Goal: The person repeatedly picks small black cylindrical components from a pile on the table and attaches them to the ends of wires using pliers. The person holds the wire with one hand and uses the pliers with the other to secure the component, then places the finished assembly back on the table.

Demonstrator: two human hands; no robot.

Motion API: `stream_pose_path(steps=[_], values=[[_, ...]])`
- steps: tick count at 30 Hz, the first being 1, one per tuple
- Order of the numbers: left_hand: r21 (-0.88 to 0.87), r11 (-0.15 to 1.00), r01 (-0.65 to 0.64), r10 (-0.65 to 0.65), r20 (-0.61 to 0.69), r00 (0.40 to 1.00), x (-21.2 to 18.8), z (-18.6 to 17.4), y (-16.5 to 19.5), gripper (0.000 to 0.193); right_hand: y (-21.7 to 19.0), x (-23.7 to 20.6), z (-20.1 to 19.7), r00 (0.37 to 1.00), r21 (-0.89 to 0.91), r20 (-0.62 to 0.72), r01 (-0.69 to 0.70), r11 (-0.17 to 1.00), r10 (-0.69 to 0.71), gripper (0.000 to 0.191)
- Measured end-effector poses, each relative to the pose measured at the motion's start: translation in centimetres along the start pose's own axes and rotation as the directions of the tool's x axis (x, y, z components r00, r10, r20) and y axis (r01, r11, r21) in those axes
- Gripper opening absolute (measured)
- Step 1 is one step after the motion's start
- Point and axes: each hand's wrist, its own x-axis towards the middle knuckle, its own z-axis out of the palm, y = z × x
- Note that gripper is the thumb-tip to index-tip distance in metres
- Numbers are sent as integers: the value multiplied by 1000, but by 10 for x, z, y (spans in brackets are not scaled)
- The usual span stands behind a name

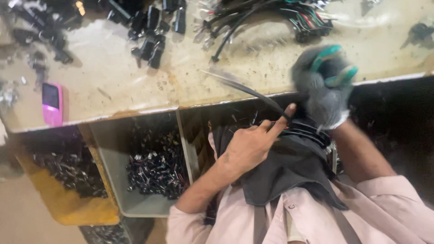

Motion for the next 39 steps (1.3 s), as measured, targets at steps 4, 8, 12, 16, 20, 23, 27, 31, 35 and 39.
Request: stream_pose_path(steps=[4, 8, 12, 16, 20, 23, 27, 31, 35, 39], values=[[85, 992, 93, -110, 230, 967, 4, 7, -19, 71, 0, 72, -29, 729, -787, 537, 614, 59, -425, 13], [-80, 995, 65, -85, -271, 959, -1, -19, -58, 29, -15, 95, -22, 730, -779, 626, 606, -162, -276, 18], [229, 793, 565, -242, -733, 636, -4, -69, -141, 46, -36, 48, -7, 800, -839, 536, 540, -67, -271, 18], [242, 716, 655, -360, -675, 644, -8, -68, -207, 52, -15, -3, -3, 899, -890, 437, 429, 155, 21, 18], [12, 898, 441, -245, -818, 521, -8, -48, -208, 45, 7, -8, -16, 888, -899, 435, 419, 127, 151, 25], [-391, 917, -83, -334, -865, 375, 2, -47, -170, 36, 6, 10, -18, 898, -891, 400, 335, 306, 182, 28], [-802, 478, -358, -454, -575, 681, 7, -31, -87, 50, -15, 20, -14, 943, -645, 330, 266, 716, -52, 9], [-938, 313, -147, -273, -237, 932, -1, -4, -44, 34, -34, -18, -2, 947, -482, 322, 152, 863, 13, 27], [-833, 524, -180, -150, -298, 943, -5, 4, -34, 23, -33, -28, -2, 628, -572, 774, 646, 505, 73, 38], [-816, 550, 175, -335, -24, 942, 0, -2, -22, 27, -10, -25, 3, 685, -371, 720, 513, 774, -109, 32]])
